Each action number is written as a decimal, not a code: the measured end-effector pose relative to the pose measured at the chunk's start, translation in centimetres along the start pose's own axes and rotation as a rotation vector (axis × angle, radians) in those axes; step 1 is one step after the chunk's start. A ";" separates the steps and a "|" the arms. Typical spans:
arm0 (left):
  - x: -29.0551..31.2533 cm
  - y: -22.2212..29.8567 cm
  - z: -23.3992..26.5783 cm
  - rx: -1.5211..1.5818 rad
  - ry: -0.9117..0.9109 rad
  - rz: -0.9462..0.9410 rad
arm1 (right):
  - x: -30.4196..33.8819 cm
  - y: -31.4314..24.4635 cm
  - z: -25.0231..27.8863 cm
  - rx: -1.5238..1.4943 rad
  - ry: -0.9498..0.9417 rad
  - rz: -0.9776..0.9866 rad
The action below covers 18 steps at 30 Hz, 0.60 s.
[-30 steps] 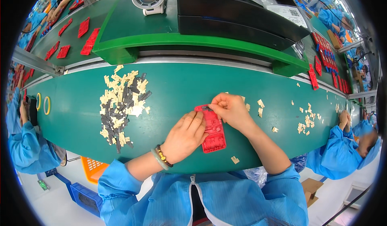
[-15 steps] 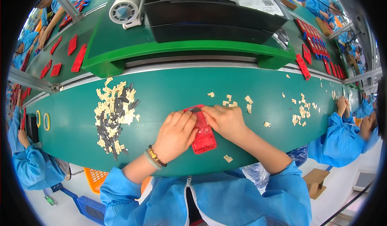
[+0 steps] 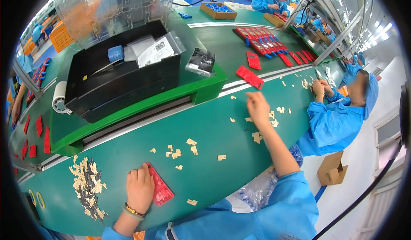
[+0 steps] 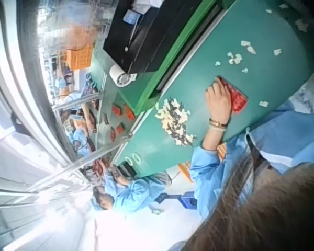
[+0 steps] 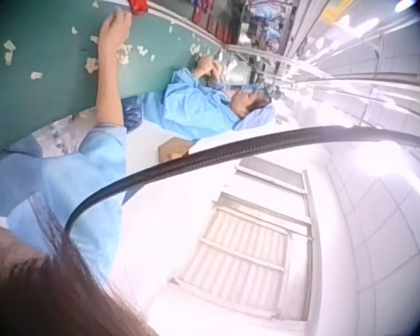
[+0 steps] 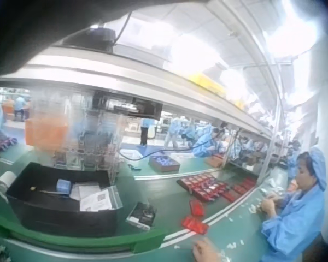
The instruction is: Assembling small metal components into red plastic frames on a factory production line.
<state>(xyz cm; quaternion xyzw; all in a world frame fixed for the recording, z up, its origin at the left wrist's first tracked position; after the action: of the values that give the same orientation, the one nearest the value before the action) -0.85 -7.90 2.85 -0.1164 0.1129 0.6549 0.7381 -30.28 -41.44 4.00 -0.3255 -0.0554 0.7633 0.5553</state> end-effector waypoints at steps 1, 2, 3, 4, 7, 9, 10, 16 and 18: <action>0.0 -0.1 -0.3 -0.001 -0.044 0.005 | -1.6 1.3 0.4 0.069 0.068 0.042; 0.2 -0.3 -0.5 -0.006 -0.090 0.015 | -2.7 2.2 0.6 0.132 0.135 0.085; 0.3 -0.1 0.3 -0.022 -0.085 0.018 | -3.4 3.7 0.3 0.118 0.144 0.089; 0.1 0.3 1.6 0.062 -0.059 0.041 | -4.2 4.8 -0.4 0.208 0.152 0.168; 3.3 1.9 3.7 0.214 -0.112 -0.035 | -5.7 5.7 -1.4 0.219 0.098 0.252; 5.2 2.8 3.3 0.292 -0.194 -0.136 | -5.6 5.7 -1.6 0.146 0.051 0.253; 5.8 2.8 3.2 0.208 -0.195 -0.199 | -6.0 5.6 -1.5 0.136 0.052 0.259; 0.4 -9.7 -0.4 -0.118 -0.067 -0.074 | -5.8 2.8 0.1 0.044 0.191 0.265; -2.8 -15.5 -1.6 -0.312 -0.034 0.054 | -5.7 3.3 0.4 0.051 0.207 0.207</action>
<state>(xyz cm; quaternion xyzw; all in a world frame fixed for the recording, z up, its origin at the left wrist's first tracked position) 14.19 -12.89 2.59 -0.2154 0.0006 0.6858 0.6952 -32.24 -47.62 5.36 -0.3921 0.0553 0.7801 0.4844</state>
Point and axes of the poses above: each hand's wrist, its own x-axis away from the middle knuckle, its own z-axis out of the back of the hand, y = z × x, the point moved 7 cm from there along -x, towards the middle knuckle, and after that the axes turned 11 degrees about -z, right-handed, at the moved point
